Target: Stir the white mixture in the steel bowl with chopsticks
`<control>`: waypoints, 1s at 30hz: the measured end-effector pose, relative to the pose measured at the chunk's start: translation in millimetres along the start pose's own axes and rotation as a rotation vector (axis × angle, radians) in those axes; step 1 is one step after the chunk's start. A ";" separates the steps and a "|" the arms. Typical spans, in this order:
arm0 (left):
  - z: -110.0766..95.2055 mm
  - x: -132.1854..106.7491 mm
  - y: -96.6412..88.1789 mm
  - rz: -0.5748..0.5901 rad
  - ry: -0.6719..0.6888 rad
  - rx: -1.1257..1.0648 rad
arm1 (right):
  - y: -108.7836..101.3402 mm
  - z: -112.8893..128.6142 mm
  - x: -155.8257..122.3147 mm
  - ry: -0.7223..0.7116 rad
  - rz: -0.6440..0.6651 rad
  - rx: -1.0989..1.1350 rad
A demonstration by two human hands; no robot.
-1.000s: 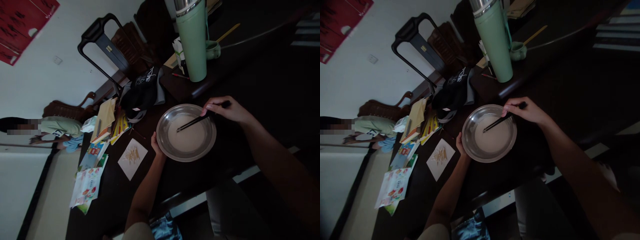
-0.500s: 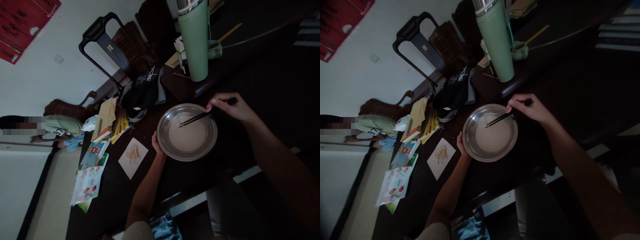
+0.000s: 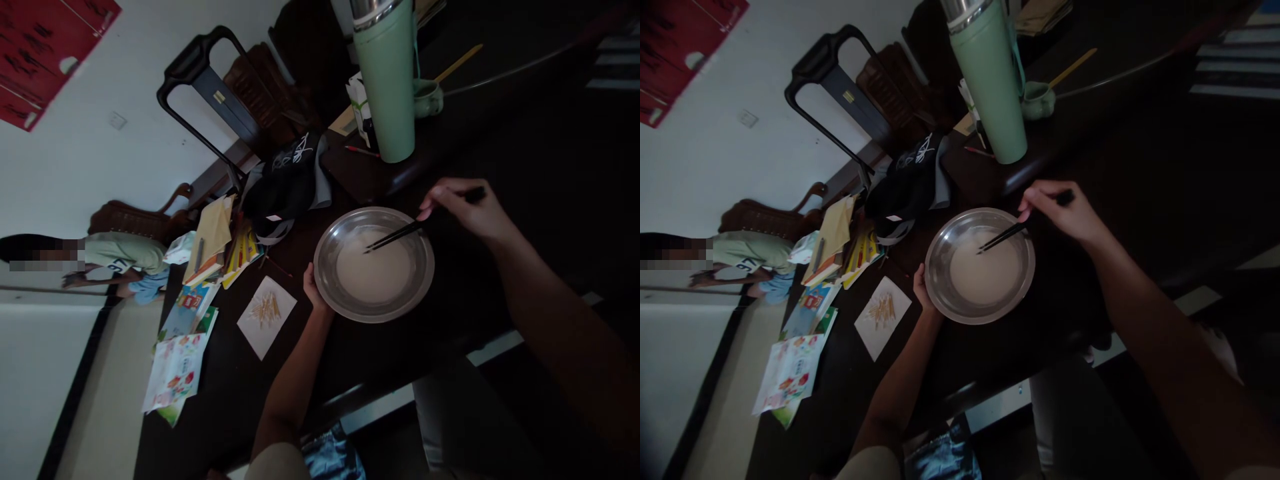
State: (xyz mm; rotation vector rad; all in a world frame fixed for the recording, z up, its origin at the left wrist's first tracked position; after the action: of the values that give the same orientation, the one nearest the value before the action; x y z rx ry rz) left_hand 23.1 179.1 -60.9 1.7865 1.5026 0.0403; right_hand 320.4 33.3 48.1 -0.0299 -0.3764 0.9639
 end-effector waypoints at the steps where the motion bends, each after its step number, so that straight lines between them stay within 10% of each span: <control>1: 0.0 0.0 -0.1 0.003 0.001 -0.002 | -4.7 -1.3 -0.3 0.012 -0.053 0.009; 8: 1.5 0.8 1.8 0.035 0.005 -0.012 | 23.6 3.4 -3.3 -0.008 0.326 0.022; 14: 0.4 -0.5 0.9 -0.006 0.011 -0.027 | -6.6 0.0 -0.5 0.004 -0.076 0.022; 21: 1.6 0.7 -0.1 0.004 -0.008 -0.007 | 21.8 3.4 -4.8 -0.033 0.337 0.020; 27: 0.4 -0.5 2.1 0.000 0.019 -0.034 | -5.1 -0.6 -2.4 -0.012 -0.046 0.039; 30: 0.6 -1.5 2.5 -0.009 0.011 -0.026 | 4.6 0.6 -3.4 -0.013 0.114 0.100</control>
State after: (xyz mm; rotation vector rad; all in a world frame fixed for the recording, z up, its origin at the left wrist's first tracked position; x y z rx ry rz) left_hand 25.0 177.5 -59.3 1.7621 1.5108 0.0646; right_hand 314.8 33.2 46.7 0.0462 -0.3405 1.0950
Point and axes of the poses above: each hand's wrist, its own x-axis towards the middle knuckle, its own y-axis out of the palm, z = x × y, the point moved 6 cm from there along x, towards the middle knuckle, and after that the axes turned 7 degrees about -x, right-handed, at the moved point
